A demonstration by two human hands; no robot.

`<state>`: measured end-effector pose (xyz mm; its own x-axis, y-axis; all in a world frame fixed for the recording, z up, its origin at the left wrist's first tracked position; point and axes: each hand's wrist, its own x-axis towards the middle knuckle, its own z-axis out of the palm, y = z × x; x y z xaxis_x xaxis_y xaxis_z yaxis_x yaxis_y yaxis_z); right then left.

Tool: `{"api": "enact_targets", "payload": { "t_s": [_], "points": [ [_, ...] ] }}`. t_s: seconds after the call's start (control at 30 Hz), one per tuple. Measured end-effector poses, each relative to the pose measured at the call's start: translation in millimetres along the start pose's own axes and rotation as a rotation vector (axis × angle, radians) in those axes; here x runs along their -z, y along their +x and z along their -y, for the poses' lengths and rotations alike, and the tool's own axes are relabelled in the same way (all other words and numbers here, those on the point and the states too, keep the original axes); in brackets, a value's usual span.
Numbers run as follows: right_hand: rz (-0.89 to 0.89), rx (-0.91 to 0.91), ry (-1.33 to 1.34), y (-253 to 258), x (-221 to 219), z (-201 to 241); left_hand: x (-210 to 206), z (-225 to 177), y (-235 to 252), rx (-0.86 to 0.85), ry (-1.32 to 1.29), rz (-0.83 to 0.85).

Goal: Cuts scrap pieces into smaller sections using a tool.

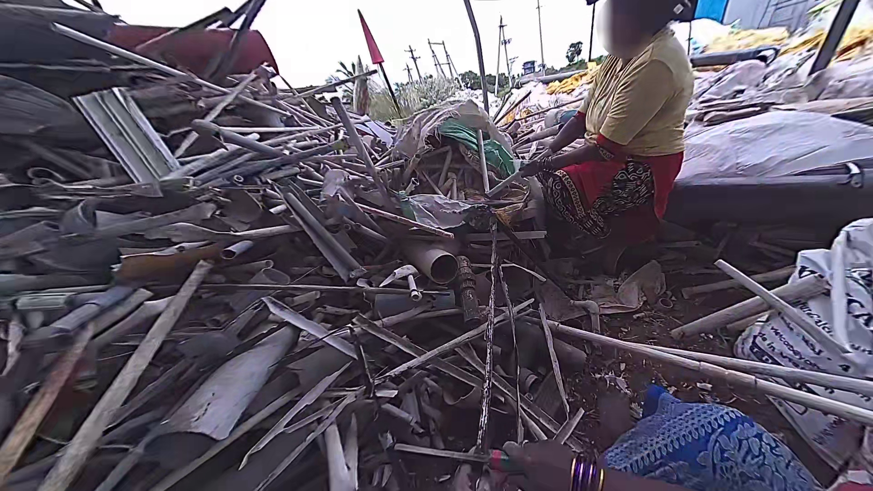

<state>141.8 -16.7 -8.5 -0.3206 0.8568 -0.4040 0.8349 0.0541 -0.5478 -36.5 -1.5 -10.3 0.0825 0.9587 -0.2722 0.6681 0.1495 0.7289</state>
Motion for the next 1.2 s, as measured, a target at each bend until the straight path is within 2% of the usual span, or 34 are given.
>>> {"api": "enact_targets", "payload": {
  "t_s": [0.07,0.17,0.23,0.3,0.37,0.43,0.53,0.63,0.7,0.8,0.83,0.9,1.07,1.2],
  "points": [
    [-0.038,-0.015,-0.022,6.5,0.2,-12.2,3.5,-2.3,-5.2,-0.021,0.018,-0.016],
    [-0.165,-0.353,0.229,21.8,23.6,-37.9,3.5,-7.1,-4.7,-0.083,0.012,-0.013],
    [-0.218,-0.457,0.311,24.6,30.6,-39.6,3.5,-10.7,-5.8,-0.107,0.004,-0.009],
    [-0.152,-0.348,0.265,17.3,15.9,-22.3,5.9,-10.9,-8.4,-0.064,0.009,-0.011],
    [-0.012,-0.149,0.098,9.3,10.9,0.7,9.0,-13.6,-0.6,-0.009,0.052,-0.048],
    [0.058,-0.014,-0.020,8.3,3.6,5.8,10.2,-13.1,1.3,0.047,0.132,-0.052],
    [0.013,0.068,-0.106,18.1,5.1,-12.2,7.2,-18.0,4.1,0.060,0.180,-0.025],
    [-0.039,0.063,-0.108,23.3,2.9,-17.4,7.9,-20.1,3.4,0.049,0.148,-0.038],
    [-0.107,-0.053,-0.032,29.3,9.1,-26.2,11.0,-18.5,2.4,0.010,0.060,-0.061],
    [-0.274,-0.455,0.244,42.6,27.3,-54.4,14.5,-13.9,-3.7,-0.038,-0.075,-0.074],
    [-0.353,-0.500,0.274,47.5,27.1,-62.1,15.1,-14.5,-4.7,-0.042,-0.097,-0.067],
    [-0.380,-0.432,0.282,47.5,13.7,-55.1,15.3,-14.3,-5.5,-0.019,-0.070,-0.047],
    [-0.063,0.063,-0.042,26.7,-10.3,-3.1,13.8,-2.2,4.3,0.033,0.082,-0.113],
    [-0.017,0.166,-0.017,34.7,-8.8,-20.1,6.8,0.3,7.1,0.037,0.046,-0.100]
  ]
}}
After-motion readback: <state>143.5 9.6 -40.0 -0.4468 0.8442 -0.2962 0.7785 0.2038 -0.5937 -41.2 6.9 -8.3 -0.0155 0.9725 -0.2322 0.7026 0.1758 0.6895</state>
